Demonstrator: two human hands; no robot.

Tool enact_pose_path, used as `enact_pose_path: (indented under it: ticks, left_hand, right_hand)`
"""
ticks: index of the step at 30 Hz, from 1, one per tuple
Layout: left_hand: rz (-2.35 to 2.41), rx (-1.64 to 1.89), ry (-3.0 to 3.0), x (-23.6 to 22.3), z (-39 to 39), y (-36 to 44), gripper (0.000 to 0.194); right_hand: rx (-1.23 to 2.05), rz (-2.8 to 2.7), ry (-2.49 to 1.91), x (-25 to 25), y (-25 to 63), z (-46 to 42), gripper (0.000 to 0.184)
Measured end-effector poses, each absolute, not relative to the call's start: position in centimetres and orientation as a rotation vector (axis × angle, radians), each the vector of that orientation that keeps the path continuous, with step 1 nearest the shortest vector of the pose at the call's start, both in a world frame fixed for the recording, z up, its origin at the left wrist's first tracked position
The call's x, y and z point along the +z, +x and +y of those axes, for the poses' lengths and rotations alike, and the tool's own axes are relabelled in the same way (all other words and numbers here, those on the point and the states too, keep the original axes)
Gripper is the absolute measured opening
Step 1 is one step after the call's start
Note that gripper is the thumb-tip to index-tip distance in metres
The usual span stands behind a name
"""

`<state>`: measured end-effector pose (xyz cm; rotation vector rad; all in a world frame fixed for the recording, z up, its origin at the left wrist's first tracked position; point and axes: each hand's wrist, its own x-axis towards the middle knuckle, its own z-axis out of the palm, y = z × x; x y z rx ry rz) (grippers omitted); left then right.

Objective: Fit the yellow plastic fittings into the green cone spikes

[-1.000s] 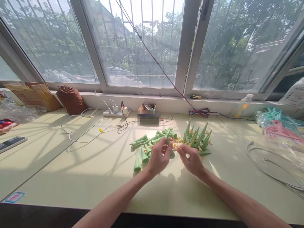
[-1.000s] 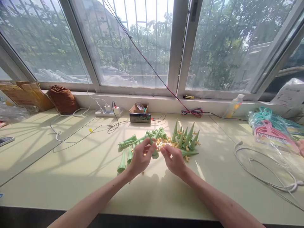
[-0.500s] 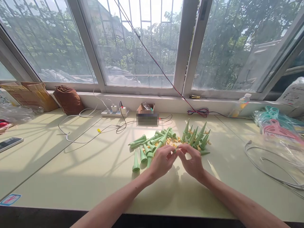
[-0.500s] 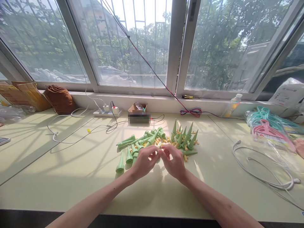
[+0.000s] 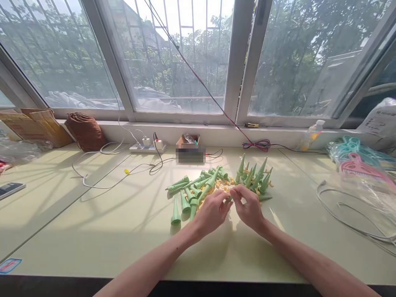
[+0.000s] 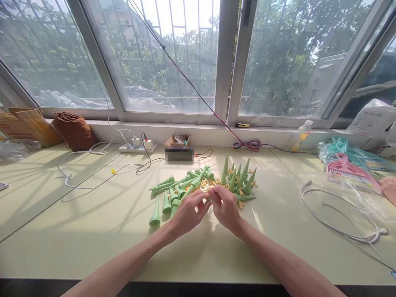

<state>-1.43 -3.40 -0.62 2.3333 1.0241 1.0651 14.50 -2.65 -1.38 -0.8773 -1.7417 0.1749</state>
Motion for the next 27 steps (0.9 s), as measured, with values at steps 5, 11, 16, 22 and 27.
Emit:
enact_pose_path:
  ticks: [5, 11, 16, 22, 27]
  left_hand:
    - [1.067, 1.151, 2.349, -0.5, -3.4, -1.6, 0.013]
    - [1.027, 1.151, 2.426, -0.7, -3.6, -1.6, 0.019]
    - [0.973, 1.113, 2.524, -0.6, -3.9, -1.3, 0.022]
    - [0.908, 1.094, 2.637, -0.6, -4.2, -1.1, 0.022]
    - [0.856, 1.077, 2.688, -0.8, -4.2, -1.1, 0.02]
  right_hand:
    - [0.152, -1.735, -0.941, -1.4, 15.0, -2.1, 0.023]
    - [0.108, -1.757, -0.991, -1.4, 15.5, -1.3, 0.027]
    - [0.086, -1.766, -1.009, -1.3, 15.9, -0.8, 0.029]
    - [0.073, -1.743, -1.019, -1.3, 16.6, 0.0, 0.031]
    - [0.074, -1.726, -1.044, -1.1, 17.1, 0.5, 0.033]
